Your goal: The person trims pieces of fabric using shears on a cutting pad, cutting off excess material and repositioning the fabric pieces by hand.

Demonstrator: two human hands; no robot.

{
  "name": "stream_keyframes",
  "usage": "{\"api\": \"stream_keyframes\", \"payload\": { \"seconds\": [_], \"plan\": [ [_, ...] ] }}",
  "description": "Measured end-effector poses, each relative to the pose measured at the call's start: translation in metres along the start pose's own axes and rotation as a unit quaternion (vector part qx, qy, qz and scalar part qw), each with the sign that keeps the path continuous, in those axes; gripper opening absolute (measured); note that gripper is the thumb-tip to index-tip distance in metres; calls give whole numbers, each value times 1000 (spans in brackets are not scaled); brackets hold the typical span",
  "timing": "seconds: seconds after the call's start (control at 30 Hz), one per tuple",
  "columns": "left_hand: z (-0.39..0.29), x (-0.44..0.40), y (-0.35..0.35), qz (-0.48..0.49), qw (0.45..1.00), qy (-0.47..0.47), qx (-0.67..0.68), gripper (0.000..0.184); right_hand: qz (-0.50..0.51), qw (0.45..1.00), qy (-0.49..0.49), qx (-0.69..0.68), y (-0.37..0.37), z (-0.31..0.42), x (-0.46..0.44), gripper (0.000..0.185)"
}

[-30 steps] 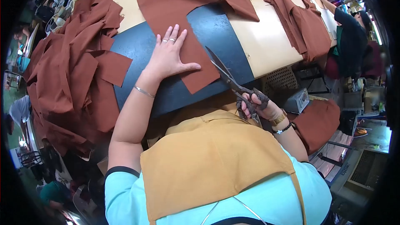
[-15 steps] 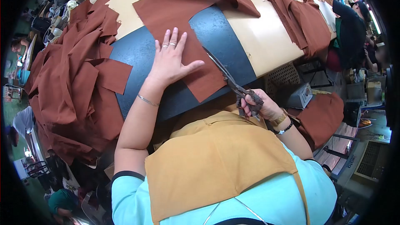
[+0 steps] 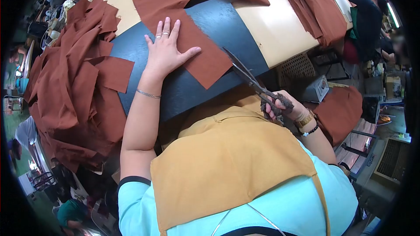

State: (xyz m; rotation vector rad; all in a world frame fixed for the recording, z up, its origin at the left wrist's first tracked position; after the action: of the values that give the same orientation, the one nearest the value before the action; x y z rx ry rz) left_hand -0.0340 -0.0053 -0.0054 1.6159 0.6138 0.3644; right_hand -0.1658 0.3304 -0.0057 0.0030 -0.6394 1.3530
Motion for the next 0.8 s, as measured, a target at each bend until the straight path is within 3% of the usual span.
{"api": "stream_keyframes", "payload": {
  "seconds": [0.23,0.8],
  "plan": [
    [0,1,0,5,1000,3,-2,104,-25,999,-39,23,-6,9,2,24],
    [-7,4,4,22,1000,-6,-6,103,-31,997,-37,53,-4,9,0,19]
  ]
}}
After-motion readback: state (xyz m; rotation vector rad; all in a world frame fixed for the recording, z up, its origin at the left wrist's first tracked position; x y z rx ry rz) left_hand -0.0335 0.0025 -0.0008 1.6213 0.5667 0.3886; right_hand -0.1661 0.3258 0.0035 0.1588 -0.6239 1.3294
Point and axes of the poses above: each hand's wrist, its own x-axis away from the middle knuckle, its own y-axis out of the back of the hand, z = x × y, the point moved 4 cm from there along -x, towards the middle knuckle, and after that the axes turned 2 degrees about y, right-handed, at the moved point
